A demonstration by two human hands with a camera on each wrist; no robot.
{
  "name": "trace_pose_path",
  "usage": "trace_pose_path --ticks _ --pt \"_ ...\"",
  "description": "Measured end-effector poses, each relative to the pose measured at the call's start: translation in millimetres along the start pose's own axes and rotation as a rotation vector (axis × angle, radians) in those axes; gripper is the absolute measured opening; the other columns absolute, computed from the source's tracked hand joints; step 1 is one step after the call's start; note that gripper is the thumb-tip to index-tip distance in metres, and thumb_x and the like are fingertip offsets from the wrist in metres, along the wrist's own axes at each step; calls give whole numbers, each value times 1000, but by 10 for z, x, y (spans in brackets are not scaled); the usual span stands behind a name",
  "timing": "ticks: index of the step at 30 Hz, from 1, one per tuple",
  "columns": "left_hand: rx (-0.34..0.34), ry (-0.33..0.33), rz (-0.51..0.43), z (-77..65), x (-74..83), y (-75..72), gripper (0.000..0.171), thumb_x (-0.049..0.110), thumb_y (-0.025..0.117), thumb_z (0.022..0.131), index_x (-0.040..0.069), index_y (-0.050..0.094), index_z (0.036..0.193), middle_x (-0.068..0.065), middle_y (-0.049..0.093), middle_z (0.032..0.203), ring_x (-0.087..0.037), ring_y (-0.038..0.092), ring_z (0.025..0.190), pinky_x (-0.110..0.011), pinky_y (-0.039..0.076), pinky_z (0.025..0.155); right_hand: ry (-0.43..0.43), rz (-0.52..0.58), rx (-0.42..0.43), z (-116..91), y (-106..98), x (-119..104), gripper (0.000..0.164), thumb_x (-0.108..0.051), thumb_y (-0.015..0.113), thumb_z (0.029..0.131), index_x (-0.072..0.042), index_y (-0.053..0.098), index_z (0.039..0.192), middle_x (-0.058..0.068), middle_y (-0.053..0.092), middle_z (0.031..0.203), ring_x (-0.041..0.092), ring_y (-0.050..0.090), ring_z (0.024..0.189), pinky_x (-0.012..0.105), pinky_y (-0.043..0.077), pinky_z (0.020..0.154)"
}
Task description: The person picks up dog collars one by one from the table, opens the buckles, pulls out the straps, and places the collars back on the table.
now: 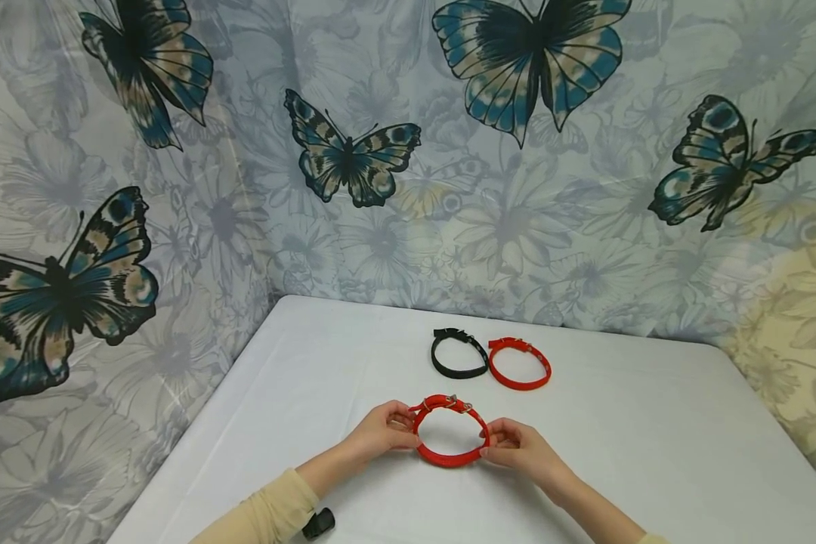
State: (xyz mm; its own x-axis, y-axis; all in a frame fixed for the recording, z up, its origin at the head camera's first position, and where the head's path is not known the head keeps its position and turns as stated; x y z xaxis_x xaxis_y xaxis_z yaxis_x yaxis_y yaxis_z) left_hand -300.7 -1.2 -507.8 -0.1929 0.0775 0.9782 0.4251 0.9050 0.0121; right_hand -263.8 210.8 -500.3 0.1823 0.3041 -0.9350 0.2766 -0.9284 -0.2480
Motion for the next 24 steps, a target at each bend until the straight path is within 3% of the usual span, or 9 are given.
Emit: trace_pose_path --ticks 8,18,24 --pt "-38 48 126 -63 56 51 35 -4 77 76 2 60 105 -6 65 90 -17 60 83 -28 54 71 -36 -23 15 -70 12 23 35 -10 75 85 5 58 111 7 63 91 21 58 86 24 52 73" --pt "-64 88 166 -62 58 83 36 -6 78 75 3 61 105 -2 65 91 -17 60 83 -27 52 69 -32 -20 26 -114 30 78 38 -9 77 83 6 57 112 7 65 95 21 62 87 26 55 74" --pt "-75 113 195 -68 82 115 34 -6 78 75 3 61 104 -1 65 92 -16 60 84 -26 51 69 -25 -82 47 -138 24 76 34 -12 77 83 2 61 109 6 66 98 21 61 89 27 54 76"
Point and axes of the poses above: each hand's wrist, its own z-axis towards the middle knuckle, its own y-axis out of the palm, x = y × z, the point moved 10 cm from there along z, towards the middle knuckle
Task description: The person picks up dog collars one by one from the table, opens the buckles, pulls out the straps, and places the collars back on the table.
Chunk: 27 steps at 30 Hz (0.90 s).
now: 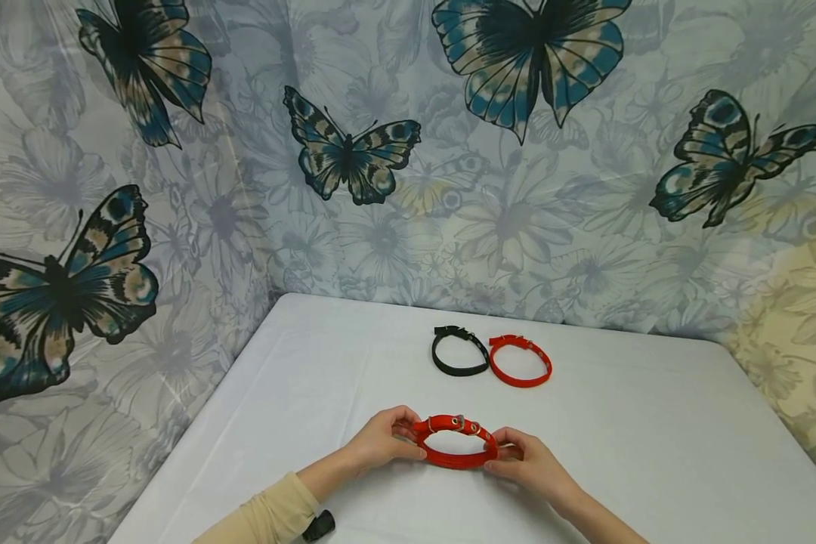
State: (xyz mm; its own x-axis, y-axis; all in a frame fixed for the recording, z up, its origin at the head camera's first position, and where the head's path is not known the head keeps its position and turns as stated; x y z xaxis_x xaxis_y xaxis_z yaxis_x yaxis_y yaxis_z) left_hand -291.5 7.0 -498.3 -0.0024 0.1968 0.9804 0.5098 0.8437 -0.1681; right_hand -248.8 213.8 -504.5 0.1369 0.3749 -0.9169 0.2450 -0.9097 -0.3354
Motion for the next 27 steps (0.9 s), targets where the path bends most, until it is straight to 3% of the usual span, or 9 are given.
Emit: trace_pose_path --ticks 17,27 --pt "17 72 121 -59 159 7 32 2 80 76 10 64 103 1 67 90 -19 61 90 -37 41 80 -21 -114 44 8 -20 -3 25 -14 78 82 -4 64 100 2 66 96 21 58 95 36 52 81" --pt "10 119 184 -50 230 3 29 10 80 77 12 65 102 6 67 90 -15 61 90 -40 44 84 -28 -149 49 10 -18 -13 24 -15 79 82 -5 65 98 0 66 94 21 58 95 42 51 83"
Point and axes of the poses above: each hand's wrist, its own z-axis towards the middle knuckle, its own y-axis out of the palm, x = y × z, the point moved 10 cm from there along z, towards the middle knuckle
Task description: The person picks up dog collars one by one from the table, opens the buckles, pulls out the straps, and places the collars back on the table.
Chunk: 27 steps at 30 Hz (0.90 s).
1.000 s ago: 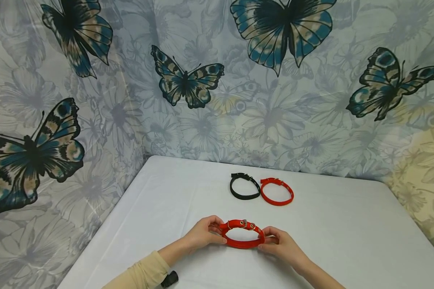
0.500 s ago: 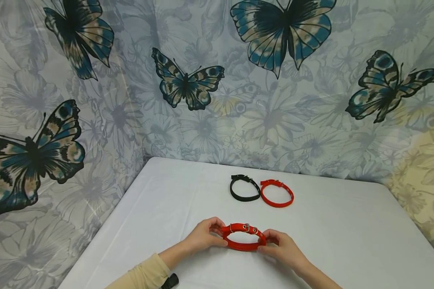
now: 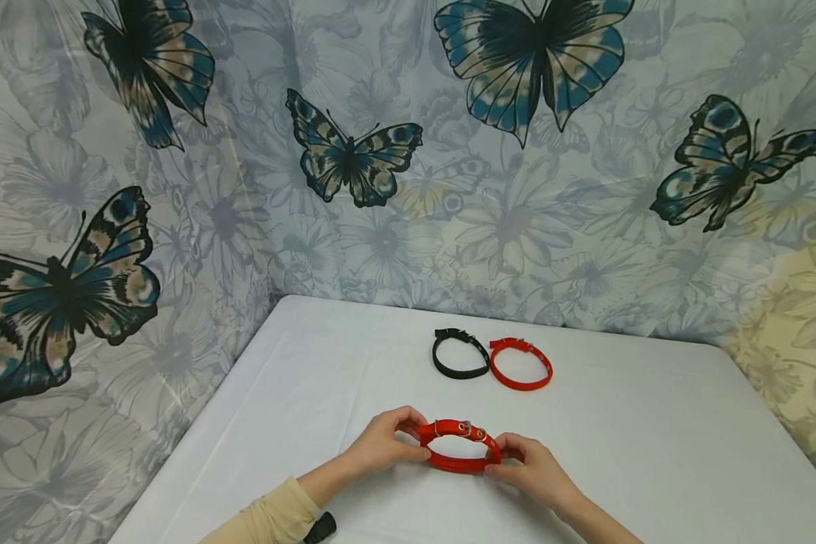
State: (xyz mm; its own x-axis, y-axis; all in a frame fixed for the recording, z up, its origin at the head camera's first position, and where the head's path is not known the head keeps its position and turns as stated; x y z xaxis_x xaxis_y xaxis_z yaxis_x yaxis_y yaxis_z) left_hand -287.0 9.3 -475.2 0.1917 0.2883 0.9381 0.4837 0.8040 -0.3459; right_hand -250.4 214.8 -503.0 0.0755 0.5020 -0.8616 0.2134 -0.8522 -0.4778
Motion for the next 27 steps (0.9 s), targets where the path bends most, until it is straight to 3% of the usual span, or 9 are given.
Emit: trace_pose_path --ticks 6,13,23,27 --pt "1 8 14 8 -3 0 27 11 80 78 13 66 101 7 67 89 -19 62 92 -42 44 85 -52 -34 19 -20 -32 -78 27 -18 81 79 -8 66 100 1 67 97 23 59 97 38 53 78" --pt "-6 5 20 3 0 5 27 11 80 77 14 66 100 7 67 88 -22 62 92 -43 44 85 -134 5 12 -53 -91 -196 31 -19 81 80 -9 66 106 6 66 102 26 57 100 29 56 73" --pt "-10 10 32 0 7 10 26 11 80 77 14 66 99 7 67 88 -22 62 92 -43 45 85 -131 10 5 -83 -121 -269 25 -21 79 82 -9 67 101 6 67 97 23 59 94 26 55 72" --pt "-10 16 20 -6 25 7 26 10 80 77 14 66 99 6 67 89 -23 62 93 -36 47 82 -133 7 -7 -73 -120 -259 25 -22 79 83 -9 67 101 6 66 96 21 58 93 25 55 71"
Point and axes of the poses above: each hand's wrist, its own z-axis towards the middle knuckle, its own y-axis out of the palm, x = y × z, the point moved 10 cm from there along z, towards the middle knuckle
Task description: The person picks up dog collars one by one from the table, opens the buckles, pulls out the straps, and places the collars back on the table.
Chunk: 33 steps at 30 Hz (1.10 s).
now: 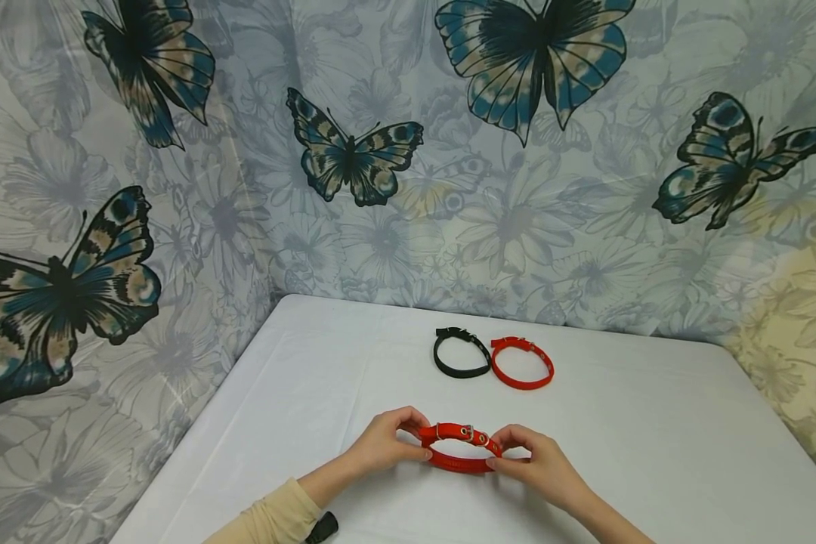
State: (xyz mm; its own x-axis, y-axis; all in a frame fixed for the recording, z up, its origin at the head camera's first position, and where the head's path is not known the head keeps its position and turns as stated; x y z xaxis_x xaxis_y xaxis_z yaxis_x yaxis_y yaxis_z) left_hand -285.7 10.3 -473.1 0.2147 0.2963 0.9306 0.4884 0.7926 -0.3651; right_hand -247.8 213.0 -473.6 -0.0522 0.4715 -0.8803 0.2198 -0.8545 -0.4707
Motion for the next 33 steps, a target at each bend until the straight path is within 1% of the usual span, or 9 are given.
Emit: trace_pose_path --ticks 2,4,7,10,14,18,26,33 --pt "0 6 -18 -4 15 2 26 9 80 77 13 66 99 5 67 90 -24 62 94 -30 49 79 -5 -1 -4 -3 -1 4 26 -22 79 83 -9 67 101 6 66 96 22 58 93 25 55 71" --pt "-2 10 -45 -4 27 4 27 8 80 78 12 66 100 4 67 90 -22 62 93 -25 52 76 -10 -3 -10 0 0 4 26 -23 79 83 -10 67 101 6 66 97 22 58 93 25 55 71" --pt "-9 24 -84 1 55 6 28 7 80 78 11 67 102 3 67 90 -15 62 90 -23 54 75 -17 -6 -17 6 3 -1 25 -22 79 83 -10 67 100 6 66 97 22 58 93 25 55 71" --pt "-20 37 -95 7 81 13 27 9 80 78 11 67 102 3 66 91 -11 61 89 -24 55 75 -20 -11 -20 10 3 -5 24 -22 79 83 -10 67 100 7 66 97 23 58 93 26 56 71" --pt "-26 47 -87 12 92 12 25 10 80 79 11 68 101 4 65 91 -10 60 88 -24 55 75 -22 -11 -21 11 1 -8 24 -21 79 83 -10 66 100 6 66 97 24 59 93 27 56 71" --pt "-27 42 -86 11 90 13 24 10 80 79 12 68 100 4 65 91 -10 60 88 -24 55 75 -20 2 -6 3 -8 -24 25 -20 79 83 -10 66 102 4 66 97 23 58 94 27 56 72" --pt "-23 30 -78 19 75 24 25 10 81 79 12 68 100 3 65 91 -11 60 89 -23 55 75 -31 28 67 4 -52 -121 28 -21 81 81 -10 66 103 2 65 100 22 61 97 27 56 76" --pt "-24 24 -70 19 66 20 25 10 81 79 14 68 100 4 65 91 -10 60 88 -24 55 76 -17 38 68 5 -49 -129 28 -22 81 81 -10 67 102 2 65 99 20 61 96 27 56 77"
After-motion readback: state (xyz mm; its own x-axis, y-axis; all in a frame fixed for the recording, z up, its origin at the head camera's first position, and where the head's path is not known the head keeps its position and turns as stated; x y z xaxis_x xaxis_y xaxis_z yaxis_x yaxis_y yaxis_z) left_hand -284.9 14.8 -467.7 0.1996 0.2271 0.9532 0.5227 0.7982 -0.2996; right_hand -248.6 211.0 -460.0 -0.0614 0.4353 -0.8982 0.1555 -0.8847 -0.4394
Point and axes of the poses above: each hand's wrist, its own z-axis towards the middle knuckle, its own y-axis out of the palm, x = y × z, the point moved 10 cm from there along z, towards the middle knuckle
